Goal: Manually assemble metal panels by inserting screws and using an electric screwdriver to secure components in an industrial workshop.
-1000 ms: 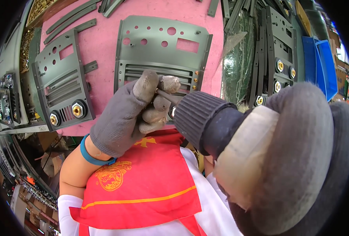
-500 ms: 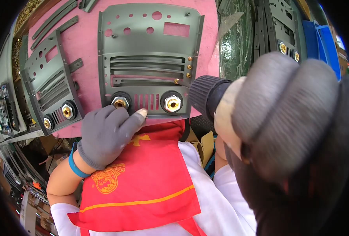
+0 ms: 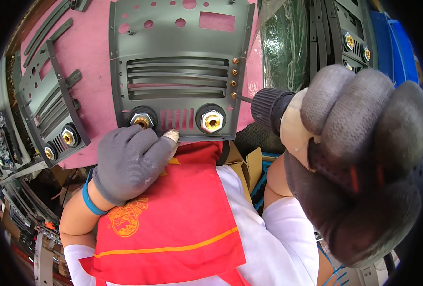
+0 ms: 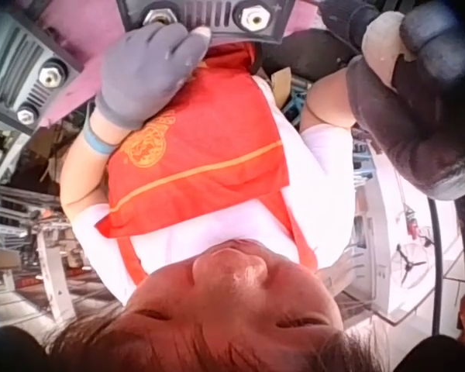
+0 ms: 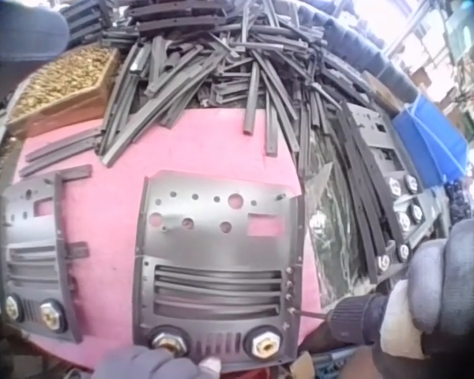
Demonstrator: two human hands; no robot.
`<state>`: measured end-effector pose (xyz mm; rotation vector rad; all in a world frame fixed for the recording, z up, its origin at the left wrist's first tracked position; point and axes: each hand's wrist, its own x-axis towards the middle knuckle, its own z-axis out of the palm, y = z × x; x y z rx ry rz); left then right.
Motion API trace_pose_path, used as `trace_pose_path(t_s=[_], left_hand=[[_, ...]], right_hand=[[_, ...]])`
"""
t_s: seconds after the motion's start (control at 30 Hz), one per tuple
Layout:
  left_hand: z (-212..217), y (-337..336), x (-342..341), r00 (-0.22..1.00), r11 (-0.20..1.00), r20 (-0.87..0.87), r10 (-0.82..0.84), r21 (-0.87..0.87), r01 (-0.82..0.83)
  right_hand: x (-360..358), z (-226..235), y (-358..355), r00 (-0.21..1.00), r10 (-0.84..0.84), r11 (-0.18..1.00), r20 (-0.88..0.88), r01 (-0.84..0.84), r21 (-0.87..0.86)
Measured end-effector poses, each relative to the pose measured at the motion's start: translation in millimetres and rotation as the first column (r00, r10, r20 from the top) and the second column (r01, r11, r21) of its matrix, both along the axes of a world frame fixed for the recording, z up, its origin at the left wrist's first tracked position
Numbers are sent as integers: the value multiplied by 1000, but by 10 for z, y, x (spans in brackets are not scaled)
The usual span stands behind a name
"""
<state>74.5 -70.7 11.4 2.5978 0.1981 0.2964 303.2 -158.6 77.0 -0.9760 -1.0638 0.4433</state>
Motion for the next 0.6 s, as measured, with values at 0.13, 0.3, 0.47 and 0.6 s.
trace_pose_path(t_s=[0.13,0.3,0.47,0.6], left_hand=[[38,-18,-17,998,1000,-58,1,-21,-2],[40,39,-42,997,998,-57,-59,-36,57],[55,20,-28,997,999,-70,-37,2,37],[31,10,-64,994,997,-82,-77,-34,75]], right_hand=[[-8,-38,-5,997,-74,997,12,73,12],[-30,-66,-9,987,-160,987,32,159,20],[-44,-97,-22,975,-216,976,46,216,17],[80,-52,-153,963,198,966,-180,-223,-129]])
